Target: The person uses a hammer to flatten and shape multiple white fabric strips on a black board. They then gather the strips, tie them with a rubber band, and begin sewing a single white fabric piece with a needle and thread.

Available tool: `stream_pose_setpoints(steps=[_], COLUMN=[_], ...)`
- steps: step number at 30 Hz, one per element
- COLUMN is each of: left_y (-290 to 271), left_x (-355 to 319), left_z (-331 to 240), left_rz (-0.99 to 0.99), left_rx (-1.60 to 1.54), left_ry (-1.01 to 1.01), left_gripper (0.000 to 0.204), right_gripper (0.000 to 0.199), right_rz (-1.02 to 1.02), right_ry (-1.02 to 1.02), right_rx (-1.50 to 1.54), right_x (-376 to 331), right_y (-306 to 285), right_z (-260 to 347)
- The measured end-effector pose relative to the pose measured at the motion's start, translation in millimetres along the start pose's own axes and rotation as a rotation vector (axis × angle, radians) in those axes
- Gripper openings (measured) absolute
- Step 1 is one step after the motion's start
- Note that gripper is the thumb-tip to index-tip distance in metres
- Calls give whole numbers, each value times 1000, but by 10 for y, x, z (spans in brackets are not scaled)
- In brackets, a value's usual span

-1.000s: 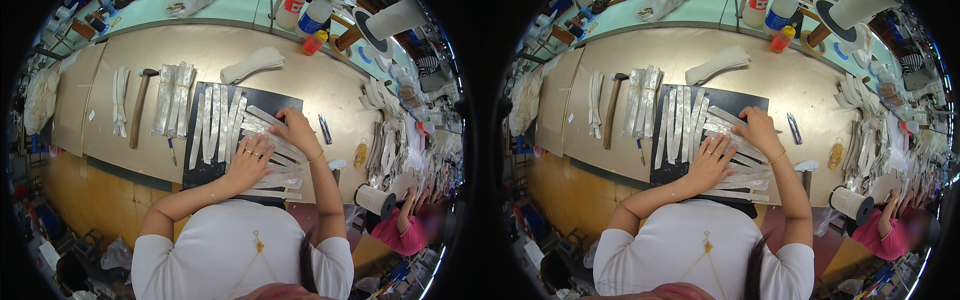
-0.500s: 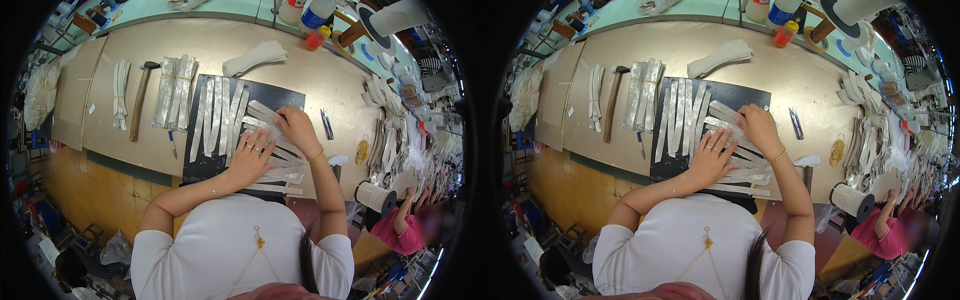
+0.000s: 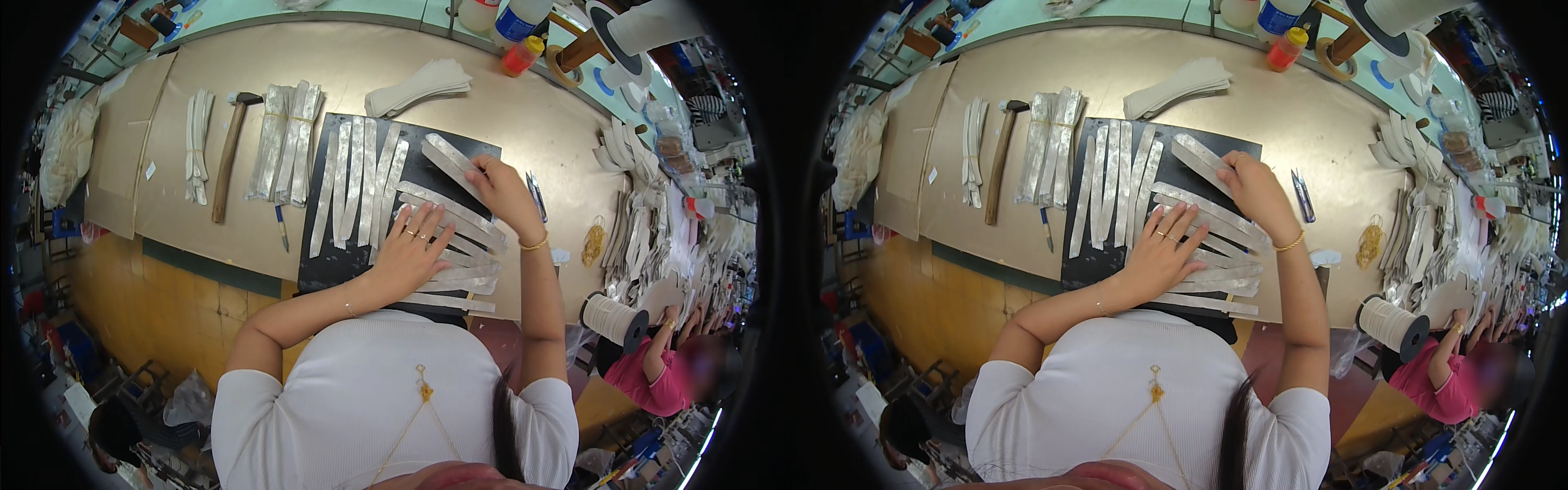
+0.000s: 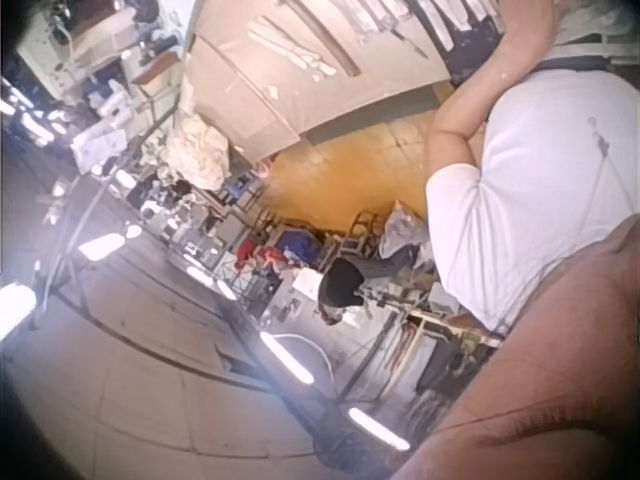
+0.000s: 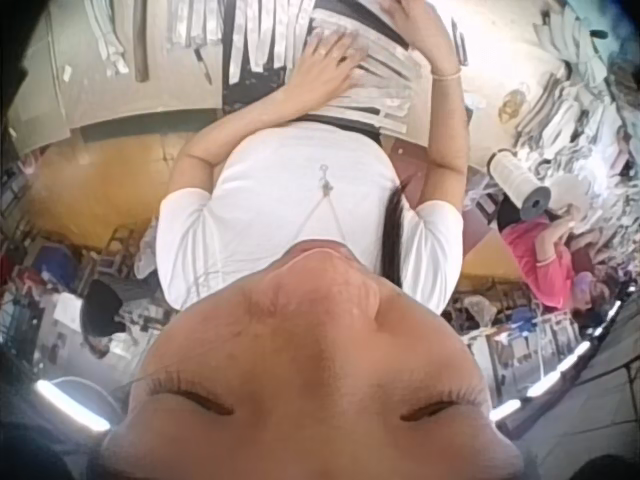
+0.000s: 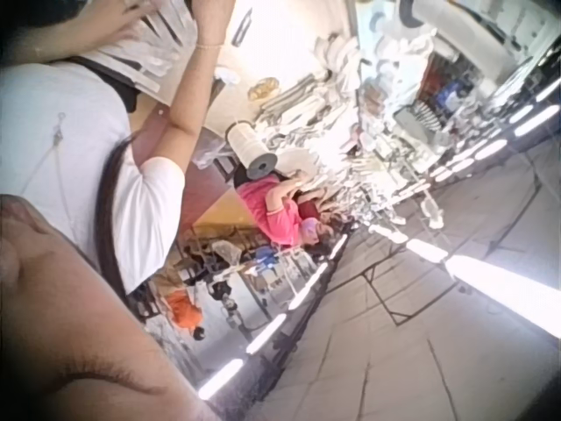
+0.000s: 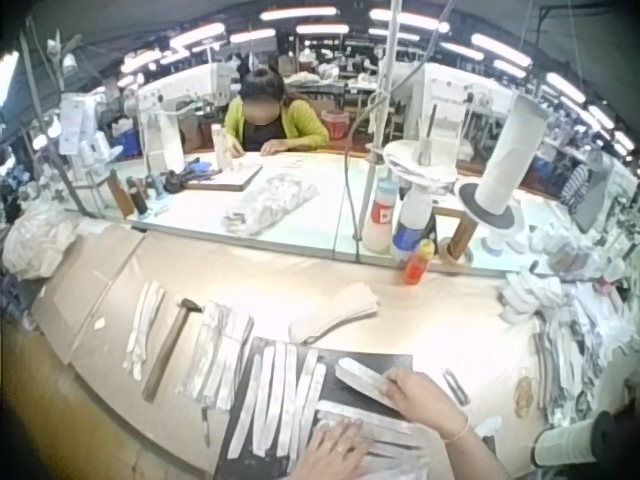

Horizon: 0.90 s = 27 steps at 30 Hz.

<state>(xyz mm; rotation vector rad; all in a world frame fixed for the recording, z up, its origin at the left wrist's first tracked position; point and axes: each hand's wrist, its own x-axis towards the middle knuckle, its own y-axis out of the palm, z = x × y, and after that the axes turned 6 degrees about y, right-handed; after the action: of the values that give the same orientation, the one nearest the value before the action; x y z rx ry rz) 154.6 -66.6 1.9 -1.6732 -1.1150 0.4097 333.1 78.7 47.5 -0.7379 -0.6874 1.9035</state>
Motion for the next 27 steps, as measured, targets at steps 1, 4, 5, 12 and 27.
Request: stream_pose_setpoints(steps=[1,4,5,12,27], left_y=[-42,-146,-164,-194,-234], left_x=[-30,-115,-153,-274,-128], left_z=[-27,-58,-55,-2,68], left_rz=[8,-39,-39,-58,-108], left_rx=[-27,-119,-140,-144,-84], left_ry=[6,41,44,43,-77], left_gripper=[57,49,48,43,40], right_gripper=[19,22,23,24,40], right_rz=[73,273,309,112,-62], right_ry=[31,83,53,-39,-4], right_rx=[10,64,95,-47,-238], right_x=[-34,-112,-140,-368,-432], right_y=[-102,-278,-251,364,430], right_z=[83,229,221,56,54])
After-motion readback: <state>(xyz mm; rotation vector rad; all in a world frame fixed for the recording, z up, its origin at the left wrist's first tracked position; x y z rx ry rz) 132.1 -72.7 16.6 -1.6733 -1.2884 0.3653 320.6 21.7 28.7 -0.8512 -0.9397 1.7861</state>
